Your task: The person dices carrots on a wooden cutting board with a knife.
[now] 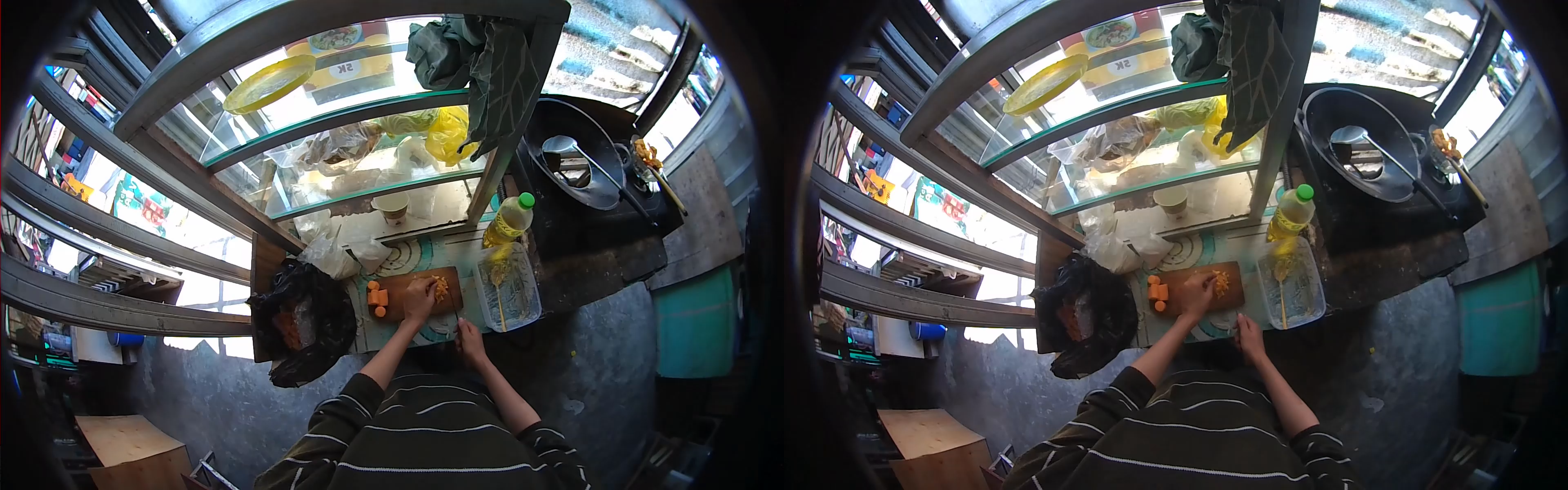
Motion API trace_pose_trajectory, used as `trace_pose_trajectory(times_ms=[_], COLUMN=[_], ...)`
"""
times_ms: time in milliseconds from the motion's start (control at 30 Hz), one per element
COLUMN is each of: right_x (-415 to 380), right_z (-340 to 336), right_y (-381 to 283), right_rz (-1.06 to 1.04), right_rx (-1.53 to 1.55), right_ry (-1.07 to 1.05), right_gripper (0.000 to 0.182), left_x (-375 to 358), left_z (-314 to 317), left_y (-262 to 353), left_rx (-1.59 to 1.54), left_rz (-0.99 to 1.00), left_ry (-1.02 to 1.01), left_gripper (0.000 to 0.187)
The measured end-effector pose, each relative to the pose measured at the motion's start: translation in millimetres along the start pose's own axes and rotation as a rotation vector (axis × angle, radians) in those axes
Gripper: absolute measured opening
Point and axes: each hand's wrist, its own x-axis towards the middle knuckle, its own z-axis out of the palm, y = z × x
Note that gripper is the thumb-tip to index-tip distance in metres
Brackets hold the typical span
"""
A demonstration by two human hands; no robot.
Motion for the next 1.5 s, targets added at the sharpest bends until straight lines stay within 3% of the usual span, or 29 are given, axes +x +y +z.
trace_pose_trajectory(times_ms=[167, 367, 500, 600, 733, 800, 1233, 1333, 1500], right_x=[-5, -5, 5, 22, 24, 24, 21, 15, -3], right_z=[-5, 3, 20, 43, 59, 57, 35, 34, 29], right_y=[-3, -4, -14, -13, -20, -20, -3, -10, -21], right_rz=[-0.109, -0.256, -0.329, -0.499, -0.492, -0.361, -0.441, -0.467, -0.409], right_rx=[-0.17, -0.391, -0.585, -0.572, -0.728, -0.686, -0.619, -0.547, -0.701], right_ry=[0.039, 0.109, 0.045, 0.043, 0.124, 0.087, 0.214, 0.174, 0.024], right_gripper=[0.036, 0.038, 0.038, 0.036, 0.034, 0.036, 0.036, 0.036, 0.034], left_x=[-3, -1, -3, -13, -33, -41, -57, -55, -61], left_z=[4, -11, -43, -73, -105, -115, -116, -114, -107], left_y=[-6, 6, 14, -1, -15, -19, -17, -18, -34], left_rx=[0.062, -0.081, -0.079, 0.13, 0.215, 0.222, 0.278, 0.308, 0.316], left_rz=[0.116, 0.017, 0.076, 0.158, 0.077, 0.046, 0.078, 0.035, -0.076], left_ry=[0.046, -0.007, 0.089, 0.161, 0.215, 0.232, 0.211, 0.195, 0.136], left_gripper=[0.016, 0.017, 0.013, 0.013, 0.012, 0.012, 0.015, 0.021, 0.036])
